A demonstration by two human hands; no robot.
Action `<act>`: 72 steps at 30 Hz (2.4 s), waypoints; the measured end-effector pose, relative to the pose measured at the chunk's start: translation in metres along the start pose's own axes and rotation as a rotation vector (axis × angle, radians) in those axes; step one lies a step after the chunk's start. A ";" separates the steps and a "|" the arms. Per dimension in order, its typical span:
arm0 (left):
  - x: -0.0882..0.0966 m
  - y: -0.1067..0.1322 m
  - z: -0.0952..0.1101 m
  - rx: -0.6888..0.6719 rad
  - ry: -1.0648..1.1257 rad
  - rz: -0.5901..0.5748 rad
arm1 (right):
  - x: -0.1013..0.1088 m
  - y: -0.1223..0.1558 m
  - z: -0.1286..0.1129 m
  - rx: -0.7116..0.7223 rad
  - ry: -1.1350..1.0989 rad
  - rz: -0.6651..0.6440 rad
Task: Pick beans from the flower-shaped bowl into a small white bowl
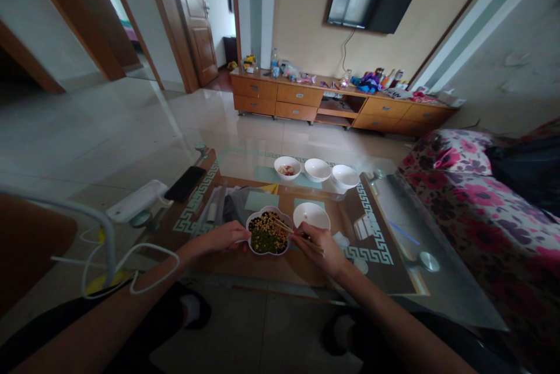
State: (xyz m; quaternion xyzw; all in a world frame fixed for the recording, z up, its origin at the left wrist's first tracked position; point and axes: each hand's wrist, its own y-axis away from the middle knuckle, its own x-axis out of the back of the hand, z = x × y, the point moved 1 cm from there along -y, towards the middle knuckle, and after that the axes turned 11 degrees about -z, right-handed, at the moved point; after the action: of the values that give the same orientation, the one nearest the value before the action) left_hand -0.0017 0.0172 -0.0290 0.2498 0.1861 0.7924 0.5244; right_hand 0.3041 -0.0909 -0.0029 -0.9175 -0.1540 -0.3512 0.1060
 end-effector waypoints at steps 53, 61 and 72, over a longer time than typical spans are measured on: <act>0.000 -0.002 -0.004 0.020 0.034 0.062 | 0.020 -0.009 -0.006 0.064 -0.034 -0.045; 0.000 -0.007 -0.013 -0.023 0.091 0.101 | 0.055 -0.004 0.007 -0.059 -0.107 0.196; -0.002 -0.010 -0.010 -0.059 0.097 0.177 | 0.069 0.023 0.013 -0.115 -0.379 0.548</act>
State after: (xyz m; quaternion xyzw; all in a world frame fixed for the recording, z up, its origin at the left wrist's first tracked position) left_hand 0.0004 0.0185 -0.0436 0.2112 0.1650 0.8520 0.4497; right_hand 0.3689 -0.0937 0.0318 -0.9782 0.1016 -0.1407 0.1138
